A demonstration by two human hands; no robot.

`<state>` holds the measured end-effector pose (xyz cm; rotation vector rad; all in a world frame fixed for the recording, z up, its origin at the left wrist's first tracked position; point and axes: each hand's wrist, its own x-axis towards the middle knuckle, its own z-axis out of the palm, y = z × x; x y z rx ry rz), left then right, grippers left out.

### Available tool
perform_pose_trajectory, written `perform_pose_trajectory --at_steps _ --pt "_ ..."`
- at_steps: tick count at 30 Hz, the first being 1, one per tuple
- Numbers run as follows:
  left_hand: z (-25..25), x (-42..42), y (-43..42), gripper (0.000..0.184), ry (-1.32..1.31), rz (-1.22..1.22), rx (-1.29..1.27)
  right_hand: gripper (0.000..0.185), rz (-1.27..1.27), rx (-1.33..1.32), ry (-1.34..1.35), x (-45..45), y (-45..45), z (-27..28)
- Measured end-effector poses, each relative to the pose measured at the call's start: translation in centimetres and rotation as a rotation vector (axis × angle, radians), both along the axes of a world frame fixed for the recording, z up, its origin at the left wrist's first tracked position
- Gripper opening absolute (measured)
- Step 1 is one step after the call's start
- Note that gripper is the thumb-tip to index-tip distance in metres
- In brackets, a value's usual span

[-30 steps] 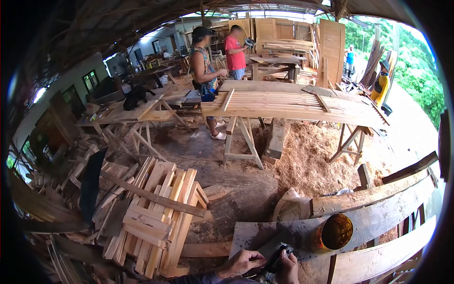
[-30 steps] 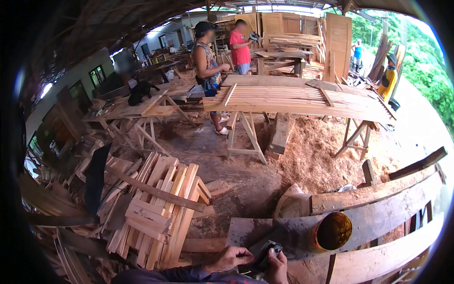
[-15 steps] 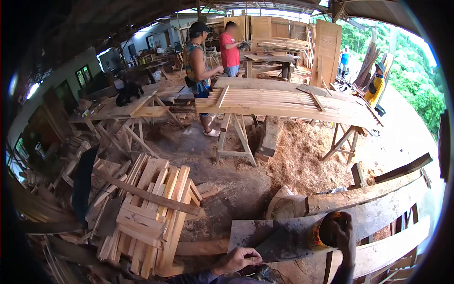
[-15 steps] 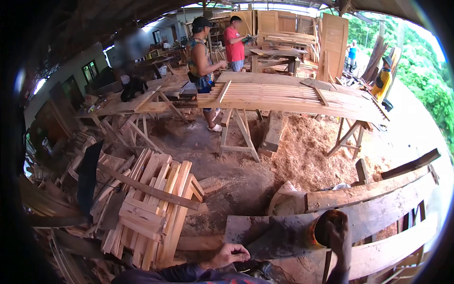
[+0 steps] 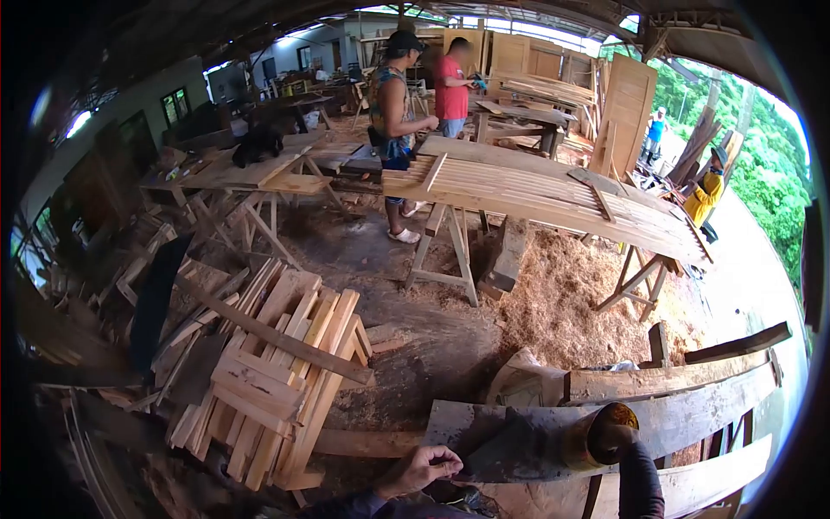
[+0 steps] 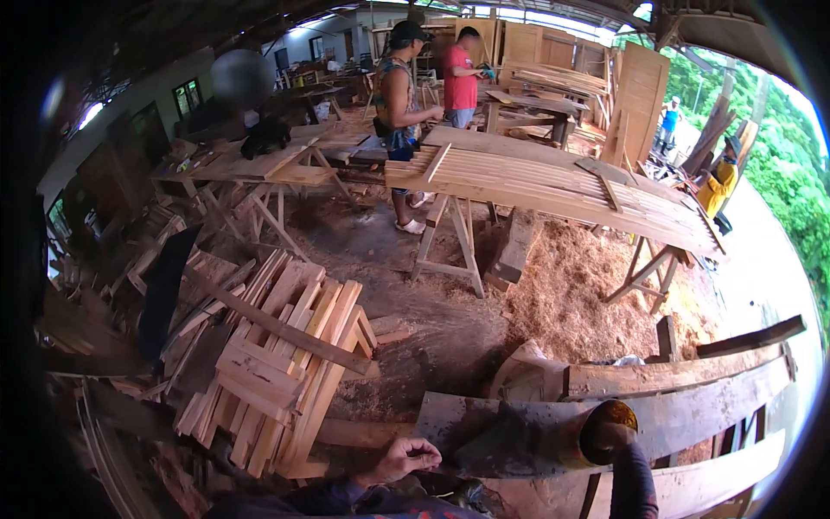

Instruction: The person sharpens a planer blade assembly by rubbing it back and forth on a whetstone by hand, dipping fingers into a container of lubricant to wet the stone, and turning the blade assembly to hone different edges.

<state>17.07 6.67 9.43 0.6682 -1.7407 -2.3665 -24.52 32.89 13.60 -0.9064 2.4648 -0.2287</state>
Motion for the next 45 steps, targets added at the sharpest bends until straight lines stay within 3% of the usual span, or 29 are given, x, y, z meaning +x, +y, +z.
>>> perform_pose_trajectory --at_steps 11,20,21,22,24,25,26,28,29,32,33,36,38,40,41,45 --pt "0.7 0.0 0.0 0.027 -0.019 0.044 0.056 0.040 0.025 -0.047 -0.094 -2.0 1.0 -0.9" --pt "0.8 -2.7 -0.5 0.022 0.002 -0.146 0.021 0.037 0.063 -0.314 -0.266 -6.6 4.6 -2.8" --pt "1.3 -2.8 -0.7 0.022 0.006 -0.147 0.020 0.023 -0.034 -0.316 -0.210 -3.3 2.7 0.8" --pt "2.0 -2.8 -0.8 0.021 0.026 -0.163 0.042 0.023 -0.034 -0.316 -0.210 -3.2 2.3 1.9" --pt "2.0 -2.5 -1.6 0.021 0.031 -0.186 0.076 0.035 -0.533 -0.715 -0.525 -2.6 2.5 2.4" --pt "1.1 -2.4 -2.1 0.020 0.081 -0.169 0.055 0.029 -0.529 -0.777 -0.502 -4.4 3.3 0.2" --pt "0.6 -1.8 -2.4 0.019 0.116 -0.167 0.042 0.030 -0.336 -0.904 -0.429 -7.9 3.7 -5.0" --pt "2.2 -0.9 -3.7 0.014 0.078 -0.159 -0.055 0.044 -0.200 -0.667 -0.075 -11.4 7.0 -7.5" --pt "2.8 -0.5 -4.0 0.011 0.047 -0.090 0.056 0.042 -0.256 -0.710 -0.101 -8.1 5.6 -4.5" --pt "2.2 0.4 -6.0 0.010 -0.027 0.025 -0.029 0.039 -0.543 -0.937 -0.452 5.5 -3.4 6.3" --pt "1.6 0.3 -6.7 0.012 -0.043 0.061 -0.026 0.039 -0.603 -0.910 -0.445 8.5 -4.0 5.4" --pt "-0.1 -0.4 -8.7 0.015 -0.008 0.037 -0.041 0.023 -0.727 -1.008 -0.875 13.0 -8.0 3.9" --pt "-0.1 -1.2 -9.5 0.015 -0.042 0.006 -0.054 0.024 -0.725 -0.980 -1.093 14.7 -7.7 -2.1" --pt "-0.4 -1.7 -10.1 0.015 -0.072 -0.031 -0.066 0.026 -0.902 -0.971 -1.209 16.3 -6.9 -9.6" --pt "-0.8 -1.9 -10.4 0.016 -0.066 -0.049 -0.045 0.027 -1.100 -1.025 -1.230 17.8 -7.5 -10.6" --pt "-2.1 -2.0 -10.5 0.017 -0.062 -0.089 -0.060 0.029 -1.234 -1.135 -1.333 21.1 -7.2 -12.3"
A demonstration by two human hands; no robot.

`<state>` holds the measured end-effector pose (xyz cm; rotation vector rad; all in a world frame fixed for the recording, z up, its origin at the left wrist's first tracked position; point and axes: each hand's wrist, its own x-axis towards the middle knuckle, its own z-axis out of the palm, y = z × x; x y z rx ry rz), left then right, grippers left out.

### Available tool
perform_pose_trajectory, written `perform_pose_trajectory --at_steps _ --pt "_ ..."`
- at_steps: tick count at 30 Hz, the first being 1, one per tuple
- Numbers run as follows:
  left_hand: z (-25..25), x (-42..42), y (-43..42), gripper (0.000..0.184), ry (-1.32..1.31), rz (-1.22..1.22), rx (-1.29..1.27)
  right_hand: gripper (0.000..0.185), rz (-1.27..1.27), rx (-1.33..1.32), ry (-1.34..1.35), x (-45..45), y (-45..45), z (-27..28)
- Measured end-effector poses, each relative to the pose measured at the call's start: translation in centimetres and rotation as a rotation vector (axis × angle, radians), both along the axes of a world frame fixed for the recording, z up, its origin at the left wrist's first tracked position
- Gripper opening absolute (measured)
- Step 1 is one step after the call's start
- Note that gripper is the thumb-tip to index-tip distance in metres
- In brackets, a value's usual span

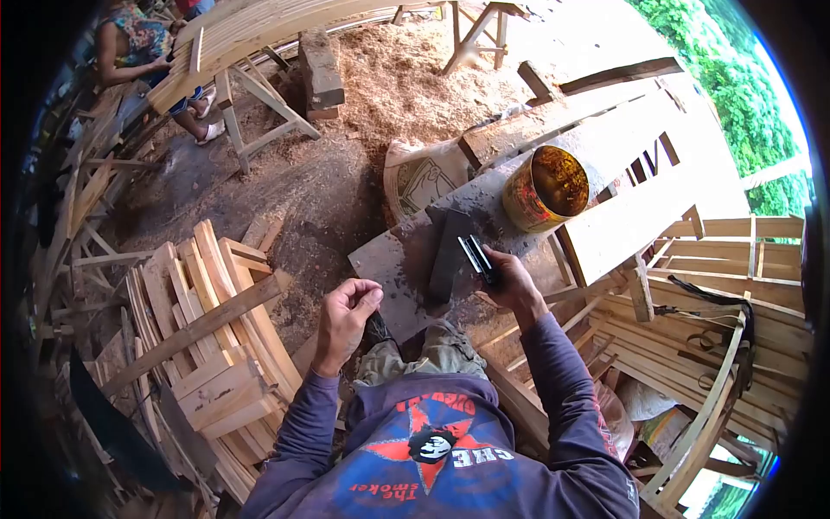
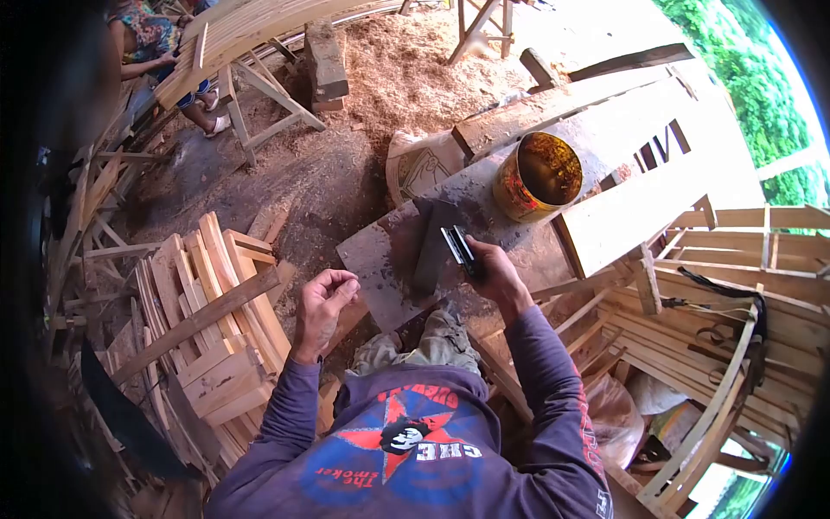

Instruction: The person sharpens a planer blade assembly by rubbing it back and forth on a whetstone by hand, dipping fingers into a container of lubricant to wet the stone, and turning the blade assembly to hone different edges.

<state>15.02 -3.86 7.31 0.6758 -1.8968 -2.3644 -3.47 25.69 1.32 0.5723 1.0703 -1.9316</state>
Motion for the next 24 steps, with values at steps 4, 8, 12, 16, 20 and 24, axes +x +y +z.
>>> perform_pose_trajectory --at_steps 4,8,12,16,20,24 --pt "-0.6 -0.6 0.9 0.018 -0.007 -0.053 -0.067 0.029 0.009 -0.028 0.017 0.9 0.0 1.2" --pt "-2.0 -2.8 3.3 0.020 0.013 -0.035 -0.013 0.029 0.022 0.025 0.029 0.5 0.5 1.6" --pt "-2.6 -6.4 6.6 0.034 -0.043 -0.041 0.150 0.028 0.074 -0.023 0.132 0.6 0.5 2.2" --pt "-3.2 -9.2 9.9 0.035 -0.053 -0.060 0.203 0.029 0.125 0.020 0.209 1.3 -0.2 3.6" --pt "-3.4 -10.7 10.7 0.024 -0.099 -0.046 0.163 0.027 0.140 -0.076 0.212 1.7 -0.4 4.0" --pt "-4.5 -11.7 10.4 0.022 -0.122 -0.041 0.132 0.030 0.091 -0.129 0.059 1.7 -0.3 3.1"
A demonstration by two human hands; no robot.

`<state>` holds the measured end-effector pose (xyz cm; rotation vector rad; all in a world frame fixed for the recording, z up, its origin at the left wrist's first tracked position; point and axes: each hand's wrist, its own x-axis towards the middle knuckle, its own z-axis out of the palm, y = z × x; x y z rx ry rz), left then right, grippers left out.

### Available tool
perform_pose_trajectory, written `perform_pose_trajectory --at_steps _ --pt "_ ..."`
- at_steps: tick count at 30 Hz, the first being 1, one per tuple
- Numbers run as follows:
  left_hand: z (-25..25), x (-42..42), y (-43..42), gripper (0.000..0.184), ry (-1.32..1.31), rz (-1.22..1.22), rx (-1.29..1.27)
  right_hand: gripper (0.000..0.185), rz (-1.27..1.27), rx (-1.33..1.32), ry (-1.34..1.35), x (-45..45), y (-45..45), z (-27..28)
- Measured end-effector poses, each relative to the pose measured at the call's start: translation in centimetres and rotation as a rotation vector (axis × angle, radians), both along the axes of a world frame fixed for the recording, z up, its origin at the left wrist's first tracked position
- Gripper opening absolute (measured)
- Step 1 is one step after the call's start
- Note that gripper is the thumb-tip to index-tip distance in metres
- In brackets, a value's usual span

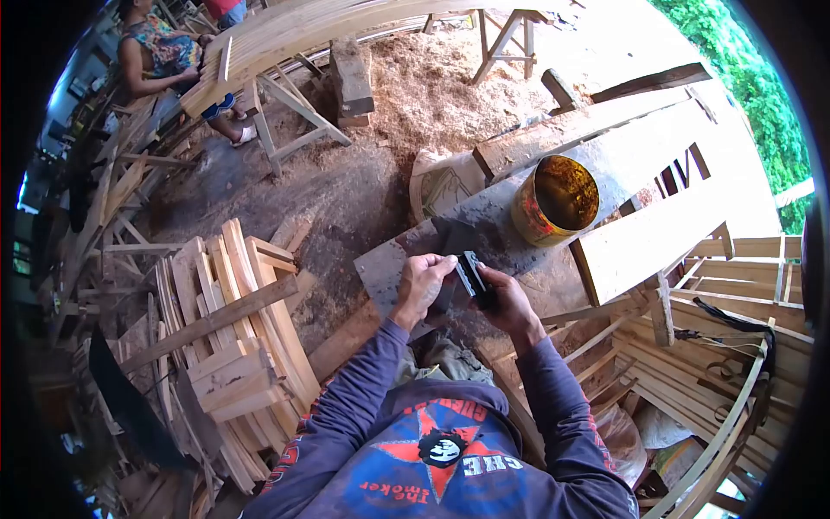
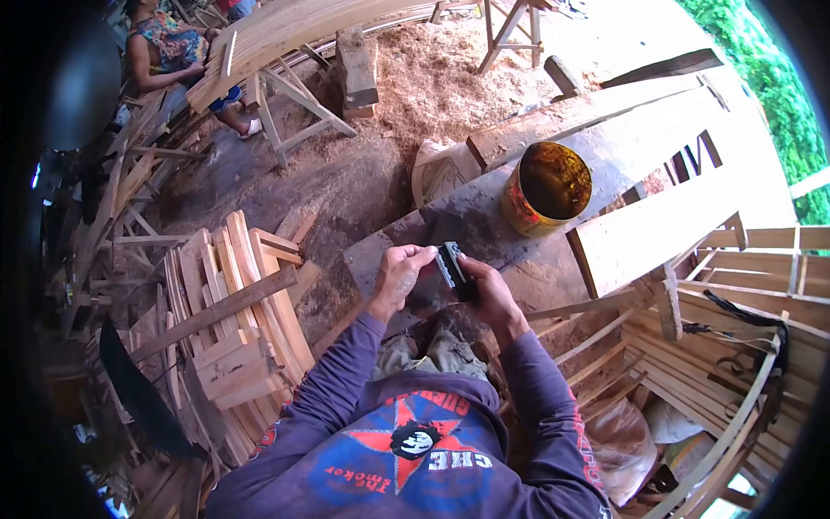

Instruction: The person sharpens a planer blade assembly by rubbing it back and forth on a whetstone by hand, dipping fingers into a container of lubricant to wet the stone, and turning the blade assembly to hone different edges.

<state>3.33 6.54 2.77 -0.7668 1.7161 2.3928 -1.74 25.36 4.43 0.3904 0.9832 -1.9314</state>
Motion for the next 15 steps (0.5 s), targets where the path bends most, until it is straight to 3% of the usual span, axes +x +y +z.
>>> perform_pose_trajectory --at_steps 4,8,10,11,13,14,15 --pt "-0.4 -0.7 -1.2 0.026 -0.015 0.090 -0.142 0.034 -0.005 -0.080 -0.109 0.3 0.4 -1.6" --pt "-0.2 -0.4 -2.3 0.028 -0.026 0.140 -0.102 0.033 0.041 -0.198 -0.130 0.3 1.1 -2.5" --pt "-1.0 0.1 -3.4 0.026 0.041 0.152 -0.111 0.032 -0.016 0.392 0.539 0.7 0.0 -2.2" --pt "-1.2 0.1 -3.7 0.026 0.039 0.159 -0.113 0.032 -0.009 0.389 0.538 0.7 -0.3 -2.0" --pt "-2.0 -0.2 -4.0 0.022 0.058 0.165 -0.203 0.037 0.141 1.027 1.600 1.2 -0.7 -1.9" --pt "-2.5 -0.6 -4.0 0.022 0.091 0.122 -0.302 0.044 0.180 1.058 1.799 1.2 -0.9 -3.0" --pt "-2.5 -0.8 -3.8 0.024 0.093 0.059 -0.346 0.044 0.170 1.074 1.791 1.6 -1.2 -3.2"
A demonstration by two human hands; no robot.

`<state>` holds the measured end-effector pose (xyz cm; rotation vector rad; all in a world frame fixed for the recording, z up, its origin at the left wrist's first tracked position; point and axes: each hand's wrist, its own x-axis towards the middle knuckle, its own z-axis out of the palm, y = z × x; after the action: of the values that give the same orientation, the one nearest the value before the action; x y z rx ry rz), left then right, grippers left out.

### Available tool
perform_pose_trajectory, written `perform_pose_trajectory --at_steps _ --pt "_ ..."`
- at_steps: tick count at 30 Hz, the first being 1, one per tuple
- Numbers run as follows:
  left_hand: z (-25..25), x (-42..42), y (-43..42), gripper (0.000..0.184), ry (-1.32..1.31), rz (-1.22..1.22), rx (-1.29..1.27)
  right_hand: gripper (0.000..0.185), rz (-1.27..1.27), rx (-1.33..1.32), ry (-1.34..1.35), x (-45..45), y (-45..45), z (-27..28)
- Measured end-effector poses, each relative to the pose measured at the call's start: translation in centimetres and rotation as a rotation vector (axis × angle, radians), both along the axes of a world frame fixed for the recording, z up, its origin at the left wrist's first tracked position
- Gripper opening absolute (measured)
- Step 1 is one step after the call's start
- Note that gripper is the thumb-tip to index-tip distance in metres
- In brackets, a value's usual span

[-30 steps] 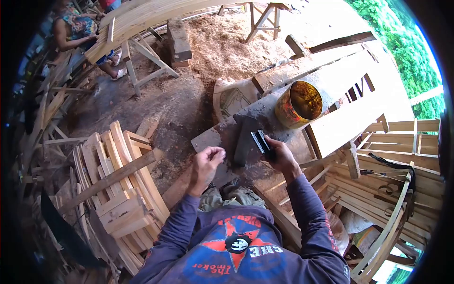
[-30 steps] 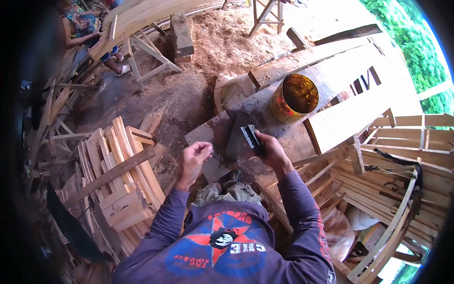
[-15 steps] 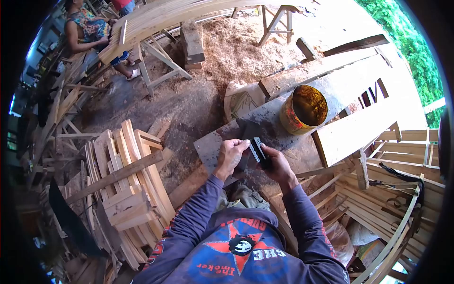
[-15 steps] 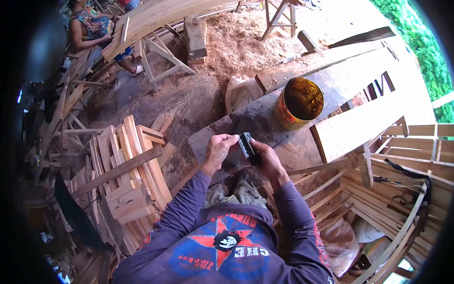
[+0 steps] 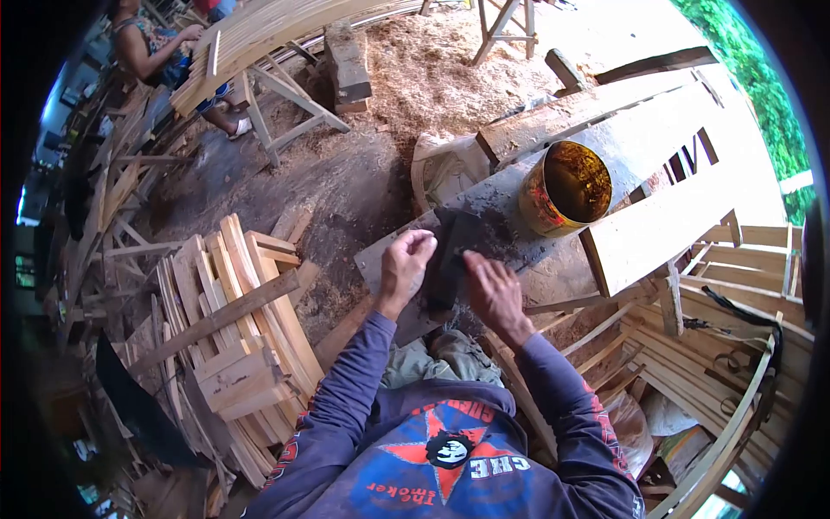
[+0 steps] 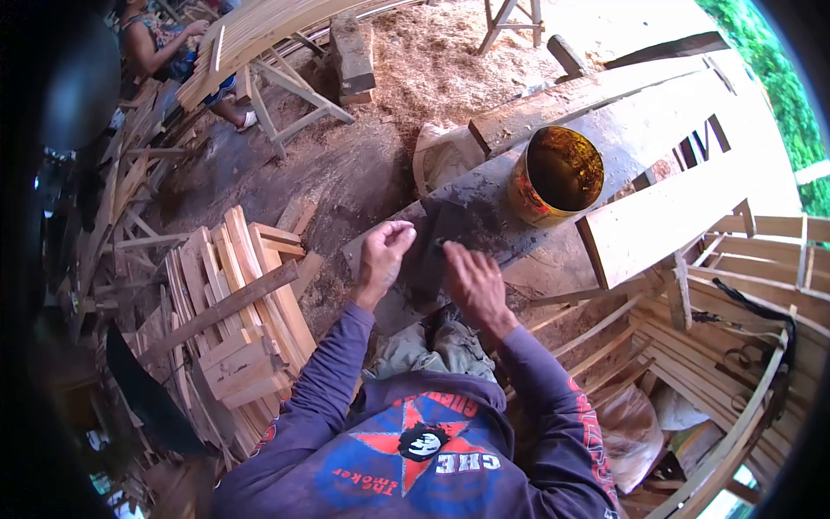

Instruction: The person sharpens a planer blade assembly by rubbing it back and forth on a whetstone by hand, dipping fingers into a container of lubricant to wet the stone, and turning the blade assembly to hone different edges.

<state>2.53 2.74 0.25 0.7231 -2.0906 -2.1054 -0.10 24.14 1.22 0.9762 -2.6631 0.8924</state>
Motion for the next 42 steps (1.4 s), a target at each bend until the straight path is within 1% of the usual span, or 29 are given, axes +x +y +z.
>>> perform_pose_trajectory --at_steps 2,3,4,6,8,10,11,12,13,15,18,22,24,25,26,27,28,30,32,33,34,36,37,38,40,41,42 --pt "-0.1 0.0 0.0 0.031 0.358 -0.182 -0.640 0.049 0.133 0.208 0.140 1.3 -0.4 -0.5" --pt "-0.2 0.5 0.1 0.041 0.342 -0.296 -0.663 0.050 0.134 0.254 0.160 1.8 -0.8 -0.9" --pt "-0.4 1.1 0.0 0.043 0.347 -0.388 -0.689 0.050 0.131 0.259 0.157 2.0 -0.8 -1.3" --pt "-1.0 2.0 -0.2 0.046 0.327 -0.488 -0.754 0.048 0.068 0.200 0.116 2.8 -0.8 -1.7" --pt "-1.8 2.0 -1.0 0.046 0.350 -0.566 -0.791 0.047 0.041 0.196 0.065 3.2 -1.2 -2.0" --pt "-1.2 1.3 -1.6 0.047 0.382 -0.644 -0.827 0.048 -0.083 0.063 -0.073 3.6 -1.8 -2.5" --pt "-0.8 0.9 -1.9 0.046 0.421 -0.699 -0.893 0.048 -0.100 0.052 -0.111 3.7 -1.9 -2.6" --pt "-0.3 0.4 -2.1 0.045 0.460 -0.751 -0.959 0.048 -0.111 0.052 -0.114 3.8 -2.1 -2.5" --pt "-0.2 0.0 -2.3 0.045 0.464 -0.761 -0.957 0.048 -0.125 0.060 -0.129 4.0 -2.4 -2.1" --pt "0.0 -1.0 -2.6 0.044 0.496 -0.871 -1.036 0.049 -0.156 0.067 -0.131 4.3 -2.9 -2.1" --pt "0.0 -2.3 -3.4 0.042 0.503 -0.954 -0.990 0.050 -0.208 0.069 -0.090 5.0 -3.4 -2.5" --pt "-0.4 -2.6 -3.2 0.042 0.456 -0.982 -0.951 0.045 -0.266 0.061 -0.119 5.3 -3.9 -2.1" --pt "-1.0 -3.4 -3.2 0.036 0.541 -0.948 -0.985 0.042 -0.287 0.037 -0.100 4.6 -4.2 -2.4" --pt "-0.7 -4.0 -3.1 0.036 0.536 -0.959 -0.977 0.040 -0.294 0.043 -0.070 3.7 -4.3 -2.5" --pt "-0.6 -5.3 -2.9 0.035 0.547 -0.933 -1.030 0.037 -0.299 0.050 -0.041 2.7 -4.5 -2.6" --pt "-0.2 -6.7 -2.9 0.034 0.559 -0.907 -1.081 0.033 -0.302 -0.026 -0.039 1.1 -5.0 -2.3" --pt "0.0 -7.9 -2.9 0.034 0.549 -0.923 -1.080 0.031 -0.294 -0.067 -0.099 -0.1 -5.1 -2.1" --pt "-0.5 -7.7 -3.0 0.037 0.534 -0.960 -1.059 0.033 -0.295 -0.082 -0.149 0.4 -4.9 -1.7" --pt "0.1 -4.5 -2.6 0.036 0.470 -1.051 -1.128 0.030 -0.252 -0.111 -0.207 3.3 -4.1 -1.8" --pt "-1.1 -3.1 -2.7 0.035 0.513 -0.983 -1.024 0.031 -0.282 -0.112 -0.213 4.9 -4.1 -2.5" --pt "-0.8 -3.1 -2.6 0.030 0.524 -0.947 -0.986 0.032 -0.299 -0.122 -0.226 4.7 -4.4 -2.4" --pt "-0.8 -6.2 -2.3 0.028 0.532 -0.893 -1.134 0.031 -0.261 -0.118 -0.147 1.4 -4.3 -3.1" --pt "0.2 -8.3 -2.3 0.026 0.502 -0.931 -1.130 0.031 -0.289 -0.137 -0.180 -0.6 -4.8 -1.7" --pt "0.3 -9.4 -2.4 0.023 0.547 -0.916 -1.038 0.029 -0.344 -0.138 -0.162 -1.5 -5.6 -1.6" --pt "1.5 -7.9 -2.5 0.026 0.430 -1.009 -1.037 0.028 -0.275 -0.172 -0.195 0.1 -4.5 -2.0" --pt "1.2 -5.7 -2.3 0.030 0.414 -1.036 -1.103 0.034 -0.267 -0.150 -0.193 2.3 -4.1 -2.6" --pt "-0.4 -3.4 -2.1 0.032 0.442 -0.999 -1.025 0.040 -0.258 -0.128 -0.190 4.3 -3.7 -3.3"
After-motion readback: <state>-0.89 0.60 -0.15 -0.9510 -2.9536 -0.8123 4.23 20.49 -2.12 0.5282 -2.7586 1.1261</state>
